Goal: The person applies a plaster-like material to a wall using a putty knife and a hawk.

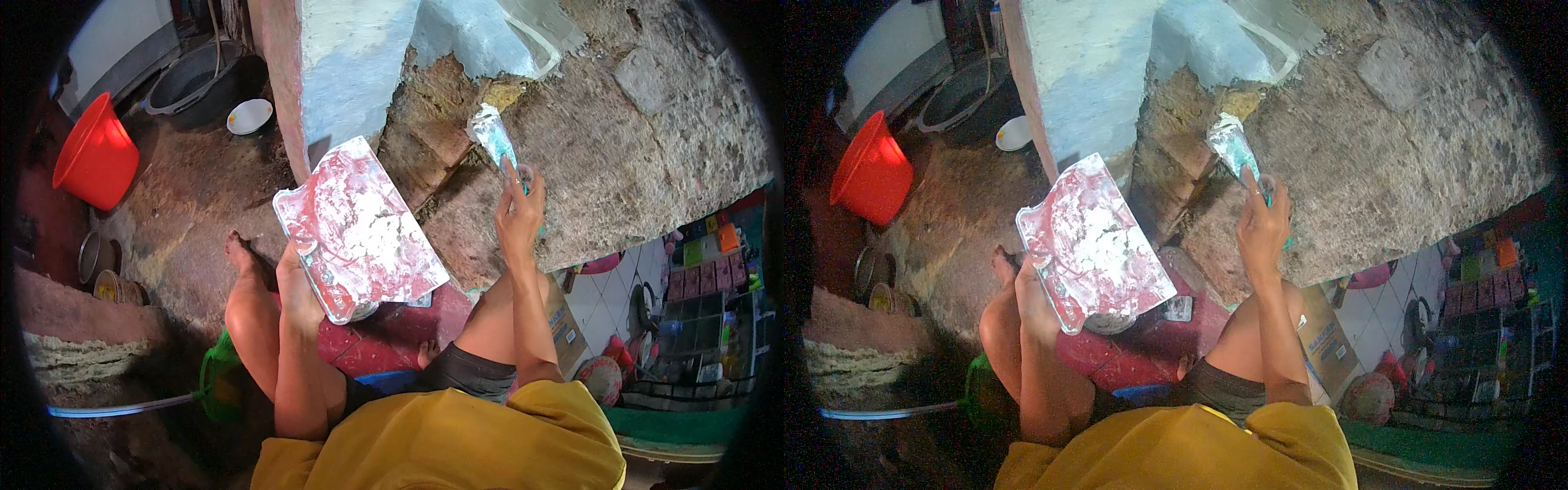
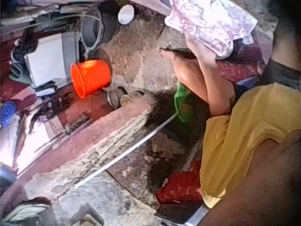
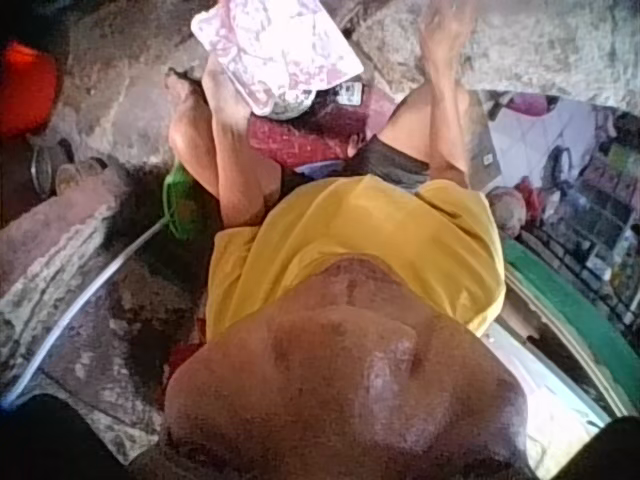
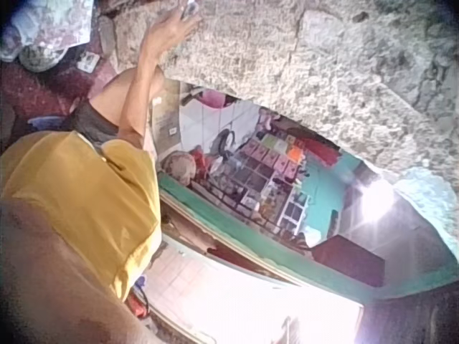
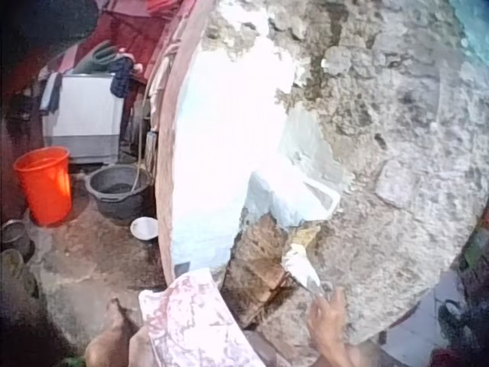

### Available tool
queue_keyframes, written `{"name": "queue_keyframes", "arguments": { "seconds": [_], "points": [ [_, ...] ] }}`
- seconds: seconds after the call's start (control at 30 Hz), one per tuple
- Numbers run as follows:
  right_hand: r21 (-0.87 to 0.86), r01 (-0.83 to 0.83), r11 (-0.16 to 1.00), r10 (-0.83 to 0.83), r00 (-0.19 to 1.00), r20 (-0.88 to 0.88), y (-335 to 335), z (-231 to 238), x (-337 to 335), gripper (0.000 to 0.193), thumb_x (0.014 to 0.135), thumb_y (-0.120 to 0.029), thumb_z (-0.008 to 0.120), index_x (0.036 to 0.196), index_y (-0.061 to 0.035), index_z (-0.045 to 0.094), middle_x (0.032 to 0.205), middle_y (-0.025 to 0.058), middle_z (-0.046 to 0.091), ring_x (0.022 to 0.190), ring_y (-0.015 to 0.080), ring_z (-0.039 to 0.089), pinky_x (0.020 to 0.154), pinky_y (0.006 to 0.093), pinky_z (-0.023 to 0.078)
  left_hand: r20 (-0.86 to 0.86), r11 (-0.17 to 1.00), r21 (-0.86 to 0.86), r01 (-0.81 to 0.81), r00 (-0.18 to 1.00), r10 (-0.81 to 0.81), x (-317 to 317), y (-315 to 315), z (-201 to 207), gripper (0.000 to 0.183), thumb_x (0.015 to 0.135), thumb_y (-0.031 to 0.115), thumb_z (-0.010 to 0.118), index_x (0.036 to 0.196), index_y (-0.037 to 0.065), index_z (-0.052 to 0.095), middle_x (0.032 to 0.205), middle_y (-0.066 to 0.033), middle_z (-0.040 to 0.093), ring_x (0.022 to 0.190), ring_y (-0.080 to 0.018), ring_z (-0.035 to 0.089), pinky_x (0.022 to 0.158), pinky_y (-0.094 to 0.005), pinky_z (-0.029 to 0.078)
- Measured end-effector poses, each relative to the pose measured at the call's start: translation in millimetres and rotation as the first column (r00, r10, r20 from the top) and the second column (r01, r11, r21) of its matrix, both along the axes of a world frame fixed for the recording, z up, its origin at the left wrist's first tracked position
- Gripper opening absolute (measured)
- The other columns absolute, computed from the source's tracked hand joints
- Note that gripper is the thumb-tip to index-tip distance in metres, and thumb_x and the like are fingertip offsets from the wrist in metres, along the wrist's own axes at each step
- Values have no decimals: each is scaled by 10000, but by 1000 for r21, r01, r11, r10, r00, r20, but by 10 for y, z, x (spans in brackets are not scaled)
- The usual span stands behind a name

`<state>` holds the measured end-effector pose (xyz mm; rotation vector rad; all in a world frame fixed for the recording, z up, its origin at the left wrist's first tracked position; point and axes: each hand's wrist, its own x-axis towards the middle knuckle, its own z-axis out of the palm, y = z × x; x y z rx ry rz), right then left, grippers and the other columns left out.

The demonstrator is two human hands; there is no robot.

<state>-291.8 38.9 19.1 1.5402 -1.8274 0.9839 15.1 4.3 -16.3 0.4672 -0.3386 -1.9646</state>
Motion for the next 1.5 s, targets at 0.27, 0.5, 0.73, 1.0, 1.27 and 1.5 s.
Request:
{"name": "queue_keyframes", "arguments": {
  "seconds": [0.27, 0.5, 0.73, 1.0, 1.27, 1.5],
  "points": [
    [0, -6, 1000, 6, 1000, 1, -134, -11, -48, 556, 741, 84, 585, 1223, -193, 597, 1118, 163, 538, 968, 325, 566, 783, 384, 474, -69, 999, -8, 46, 997, -46, -20, -21, -27, 418, 898, 210, 495, 1243, -24, 470, 1167, -160, 581, 999, -273, 608, 897, -421, 491],
    [20, -29, 999, 28, 999, 39, -127, -60, -61, 571, 739, 74, 584, 1241, -199, 583, 1116, 183, 534, 919, 334, 576, 736, 381, 482, -47, 998, -6, 59, 997, -59, -12, -21, -21, 426, 872, 227, 532, 1214, -24, 492, 1141, -151, 596, 1003, -271, 605, 897, -417, 488],
    [59, -22, 998, 13, 987, 158, -96, -148, -2, 532, 765, 70, 568, 1241, -168, 580, 1118, 209, 522, 889, 351, 585, 714, 388, 484, -67, 999, 16, 39, 997, -38, -12, -14, -21, 386, 892, 208, 495, 1197, -30, 500, 1131, -151, 600, 981, -265, 614, 887, -415, 495],
    [15, -66, 998, 62, 983, 172, 24, -216, 35, 461, 806, 43, 559, 1231, -134, 583, 1104, 215, 516, 899, 353, 576, 735, 361, 477, -45, 1000, -2, 22, 999, -22, -1, 0, -26, 368, 868, 163, 481, 1178, -36, 501, 1098, -147, 607, 955, -262, 622, 872, -401, 504],
    [36, -208, 977, 177, 901, 396, 538, -144, 246, 390, 830, 42, 521, 1191, -81, 604, 1130, 178, 530, 1008, 294, 559, 821, 347, 460, -18, 995, 35, 96, 995, -95, 6, 7, 56, 400, 840, 169, 501, 1188, -28, 502, 1100, -153, 610, 957, -275, 621, 889, -413, 492],
    [189, -621, 760, 492, 741, 457, 599, 131, 614, 433, 755, 76, 535, 1122, -118, 657, 1124, 156, 582, 996, 310, 594, 865, 351, 462, 59, 986, 68, 150, 986, -154, 48, 24, 150, 403, 840, 157, 500, 1195, -34, 505, 1109, -160, 613, 963, -272, 622, 896, -413, 489]
  ]
}}
